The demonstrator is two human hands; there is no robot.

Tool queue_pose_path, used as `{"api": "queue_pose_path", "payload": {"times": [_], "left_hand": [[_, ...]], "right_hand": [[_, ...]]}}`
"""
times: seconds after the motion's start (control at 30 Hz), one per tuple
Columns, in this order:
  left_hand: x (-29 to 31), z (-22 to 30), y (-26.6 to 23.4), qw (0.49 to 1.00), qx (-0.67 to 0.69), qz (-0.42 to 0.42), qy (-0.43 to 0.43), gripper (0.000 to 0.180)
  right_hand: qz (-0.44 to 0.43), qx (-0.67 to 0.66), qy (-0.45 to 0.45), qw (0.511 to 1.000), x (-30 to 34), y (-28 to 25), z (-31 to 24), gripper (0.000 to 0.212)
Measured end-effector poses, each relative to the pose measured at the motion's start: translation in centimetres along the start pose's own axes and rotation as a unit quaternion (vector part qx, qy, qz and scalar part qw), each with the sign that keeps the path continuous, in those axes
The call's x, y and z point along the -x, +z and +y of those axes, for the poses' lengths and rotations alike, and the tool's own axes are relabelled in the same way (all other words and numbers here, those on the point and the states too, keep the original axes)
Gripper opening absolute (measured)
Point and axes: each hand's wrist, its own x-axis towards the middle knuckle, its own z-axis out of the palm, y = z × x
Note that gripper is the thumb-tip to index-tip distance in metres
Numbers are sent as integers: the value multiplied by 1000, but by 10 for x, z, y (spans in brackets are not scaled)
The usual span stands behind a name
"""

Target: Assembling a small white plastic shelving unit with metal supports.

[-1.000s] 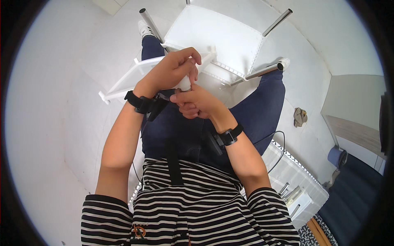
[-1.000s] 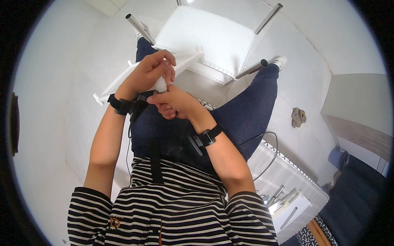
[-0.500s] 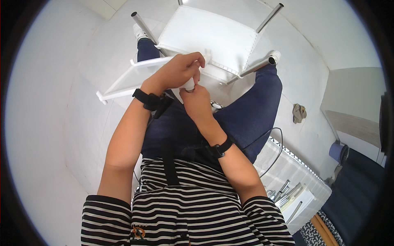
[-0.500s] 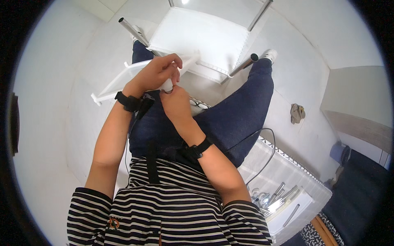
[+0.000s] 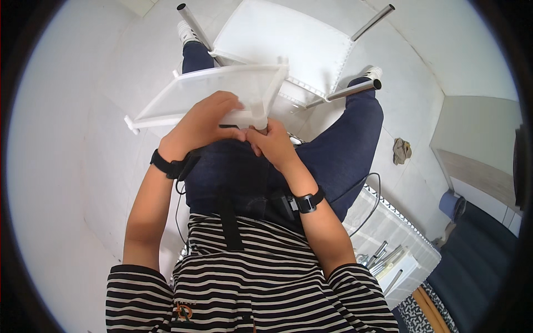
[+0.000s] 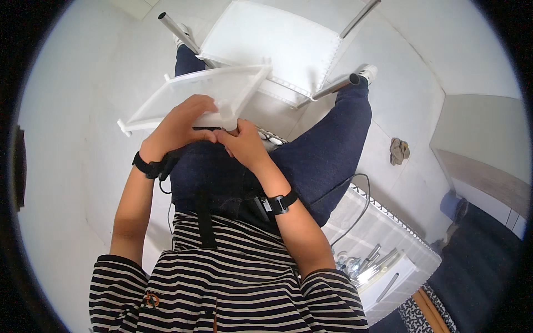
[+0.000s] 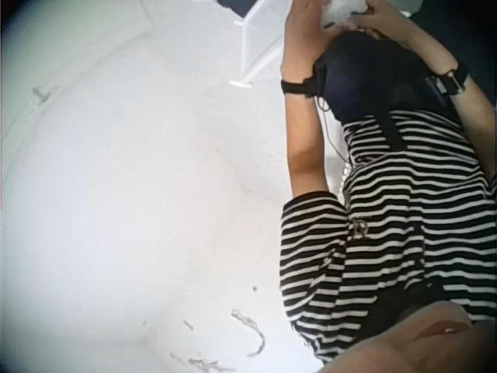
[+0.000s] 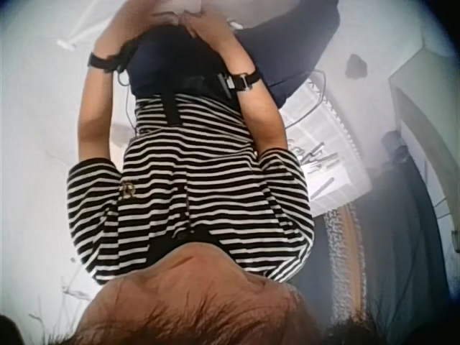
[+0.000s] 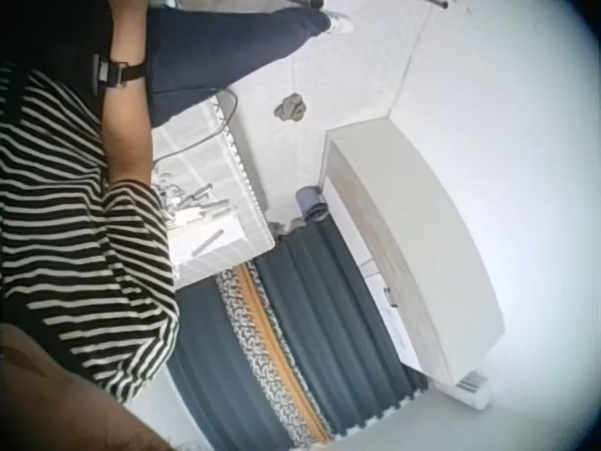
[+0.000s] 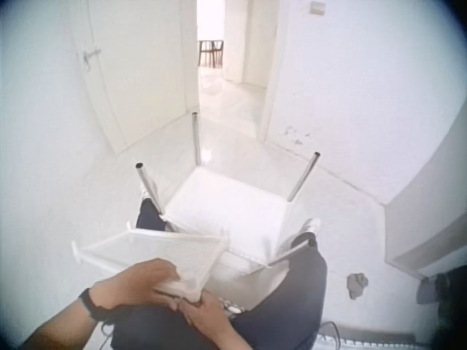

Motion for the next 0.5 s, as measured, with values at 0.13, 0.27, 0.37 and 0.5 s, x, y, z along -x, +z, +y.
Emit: {"api": "queue_pose_path", "payload": {"times": [0.13, 0.27, 0.37, 0.5], "left_hand": [[16, -25, -2, 993, -91, 58, 41, 37], [21, -32, 2, 986, -126, 106, 8, 35], [26, -31, -1, 983, -147, 106, -21, 33], [28, -24, -7, 977, -167, 131, 3, 34]], "right_hand": [[-8, -27, 13, 1000, 0, -1, -1, 25], [1, 34, 23, 999, 3, 3, -24, 17], [-77, -18, 16, 997, 0, -7, -24, 22], [-128, -10, 32, 991, -1, -10, -27, 26]]}}
